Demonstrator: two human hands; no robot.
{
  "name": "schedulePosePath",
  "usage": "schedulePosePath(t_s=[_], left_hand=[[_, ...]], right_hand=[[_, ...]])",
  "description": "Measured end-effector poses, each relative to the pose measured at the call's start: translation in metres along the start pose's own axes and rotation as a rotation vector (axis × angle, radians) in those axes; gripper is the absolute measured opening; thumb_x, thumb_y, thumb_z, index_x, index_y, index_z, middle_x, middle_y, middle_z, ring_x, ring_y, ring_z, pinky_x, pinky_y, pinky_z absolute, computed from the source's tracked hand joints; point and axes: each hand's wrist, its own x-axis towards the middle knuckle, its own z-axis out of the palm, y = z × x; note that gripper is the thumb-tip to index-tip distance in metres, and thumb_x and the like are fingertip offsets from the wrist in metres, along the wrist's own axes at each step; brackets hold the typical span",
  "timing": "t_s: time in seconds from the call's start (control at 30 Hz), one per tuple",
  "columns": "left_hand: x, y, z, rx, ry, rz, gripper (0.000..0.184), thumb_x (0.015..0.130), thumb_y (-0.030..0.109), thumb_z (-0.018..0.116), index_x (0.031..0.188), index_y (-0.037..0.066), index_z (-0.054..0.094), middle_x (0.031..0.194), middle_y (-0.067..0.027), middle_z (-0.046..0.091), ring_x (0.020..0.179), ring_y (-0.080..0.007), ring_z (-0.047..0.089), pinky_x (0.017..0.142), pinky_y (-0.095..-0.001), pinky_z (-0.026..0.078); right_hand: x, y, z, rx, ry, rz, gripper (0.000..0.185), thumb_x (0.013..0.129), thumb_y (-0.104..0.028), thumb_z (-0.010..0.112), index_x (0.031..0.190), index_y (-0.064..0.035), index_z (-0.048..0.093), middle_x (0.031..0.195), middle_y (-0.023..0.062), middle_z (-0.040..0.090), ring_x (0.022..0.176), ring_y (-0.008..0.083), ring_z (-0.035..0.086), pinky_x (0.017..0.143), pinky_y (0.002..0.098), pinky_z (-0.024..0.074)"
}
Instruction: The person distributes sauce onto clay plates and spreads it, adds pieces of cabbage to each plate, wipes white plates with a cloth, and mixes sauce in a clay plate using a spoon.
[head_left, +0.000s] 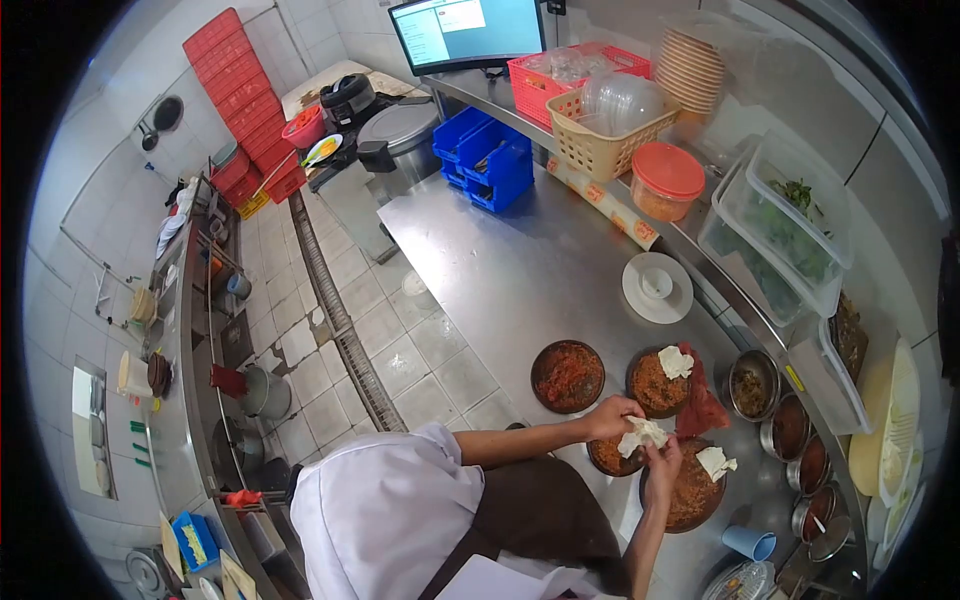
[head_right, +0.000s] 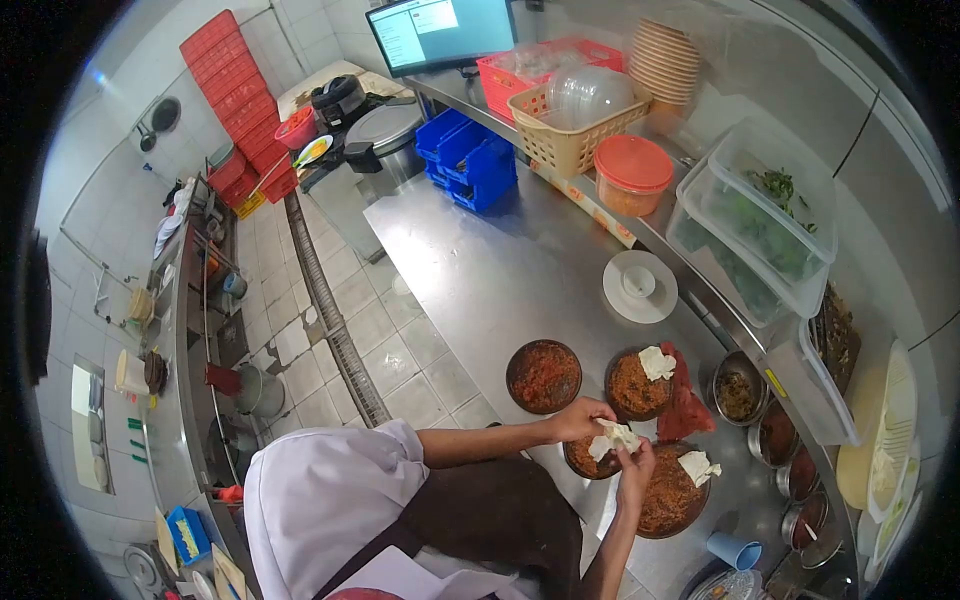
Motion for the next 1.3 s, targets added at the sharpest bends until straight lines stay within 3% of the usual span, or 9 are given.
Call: schedulePosePath(t_s=[0.2, 0.27, 0.3, 0.37, 0.43, 0.5, 0.57, 0.73, 1.3], left_hand=[[0.008, -0.021, 0.007, 0.326, 0.063, 0.157, 0.021, 0.075, 0.002, 0.065, 0.095, -0.002, 0.06, 0.088, -0.0064, 0.065, 0.083, -0.0144, 0.062, 0.076, -0.0286, 0.05], [0.018, -0.037, 0.0, 0.15, 0.004, -0.097, 0.027, 0.072, 0.006, 0.07, 0.095, -0.001, 0.06, 0.088, -0.0079, 0.066, 0.082, -0.0172, 0.063, 0.076, -0.0308, 0.051], [0.02, -0.057, -0.003, 0.422, 0.149, 0.236, 0.03, 0.07, 0.01, 0.068, 0.097, 0.004, 0.058, 0.087, -0.0068, 0.064, 0.076, -0.0183, 0.063, 0.07, -0.0341, 0.051], [0.023, -0.059, -0.021, 0.264, -0.033, 0.15, 0.026, 0.073, 0.012, 0.069, 0.097, 0.005, 0.06, 0.082, -0.0048, 0.065, 0.074, -0.0179, 0.062, 0.07, -0.0334, 0.052], [0.04, -0.082, -0.031, 0.149, 0.203, 0.036, 0.011, 0.08, 0.009, 0.066, 0.087, 0.001, 0.063, 0.076, -0.0071, 0.065, 0.07, -0.016, 0.061, 0.066, -0.0304, 0.05], [0.029, -0.06, -0.045, 0.252, 0.258, 0.328, 0.016, 0.081, 0.012, 0.066, 0.091, -0.001, 0.065, 0.076, -0.0114, 0.066, 0.07, -0.0156, 0.061, 0.066, -0.0303, 0.048], [0.012, -0.026, -0.053, 0.482, 0.348, 0.03, 0.02, 0.08, 0.015, 0.068, 0.091, -0.002, 0.066, 0.077, -0.0124, 0.067, 0.068, -0.0147, 0.061, 0.065, -0.0304, 0.048], [0.003, -0.042, -0.1, 0.556, 0.482, -0.007, 0.021, 0.078, 0.016, 0.069, 0.093, 0.001, 0.069, 0.077, -0.0133, 0.068, 0.066, -0.021, 0.065, 0.064, -0.0316, 0.048], [0.044, -0.072, -0.17, 0.907, 0.277, 0.16, 0.014, 0.075, 0.007, 0.066, 0.088, 0.001, 0.068, 0.085, -0.0164, 0.066, 0.076, -0.024, 0.066, 0.069, -0.0335, 0.052]], right_hand=[[0.015, 0.024, 0.004, -0.067, 0.09, -0.096, 0.023, 0.084, -0.002, 0.061, 0.106, 0.001, 0.058, 0.097, 0.0055, 0.063, 0.079, 0.0154, 0.061, 0.071, 0.0292, 0.049], [0.036, 0.052, -0.017, -0.437, 0.106, -0.168, 0.028, 0.078, -0.001, 0.064, 0.106, 0.0029, 0.059, 0.101, 0.0088, 0.064, 0.089, 0.0192, 0.062, 0.082, 0.0325, 0.0481], [0.022, 0.019, -0.001, -0.52, 0.113, -0.182, 0.035, 0.072, 0.002, 0.064, 0.106, 0.0021, 0.06, 0.104, 0.0113, 0.064, 0.096, 0.0198, 0.061, 0.085, 0.0318, 0.0468], [0.025, 0.028, -0.009, -0.605, 0.131, -0.308, 0.032, 0.07, 0.005, 0.063, 0.102, -0.0006, 0.06, 0.098, 0.0092, 0.064, 0.092, 0.0196, 0.061, 0.081, 0.0313, 0.0476], [0.046, 0.069, -0.037, -0.49, 0.103, -0.236, 0.03, 0.069, 0.003, 0.066, 0.096, 0.0004, 0.056, 0.089, 0.0079, 0.063, 0.084, 0.0145, 0.06, 0.075, 0.0288, 0.048], [0.035, 0.049, -0.033, -0.714, 0.205, -0.259, 0.026, 0.069, 0.001, 0.068, 0.093, -0.0011, 0.058, 0.079, 0.0087, 0.064, 0.075, 0.0165, 0.062, 0.068, 0.0304, 0.0484], [0.035, 0.049, -0.039, -0.779, 0.242, -0.225, 0.023, 0.069, 0.001, 0.068, 0.091, -0.0014, 0.059, 0.076, 0.0098, 0.064, 0.072, 0.0184, 0.064, 0.065, 0.0315, 0.0485], [0.058, 0.063, -0.039, -0.976, 0.307, -0.344, 0.018, 0.069, -0.007, 0.071, 0.085, -0.0025, 0.064, 0.071, 0.0153, 0.065, 0.065, 0.0296, 0.064, 0.06, 0.0382, 0.0484], [0.081, 0.077, -0.02, -1.302, 0.204, -0.46, 0.017, 0.074, -0.007, 0.059, 0.09, -0.0049, 0.059, 0.091, 0.019, 0.061, 0.091, 0.04, 0.056, 0.078, 0.047, 0.046]])
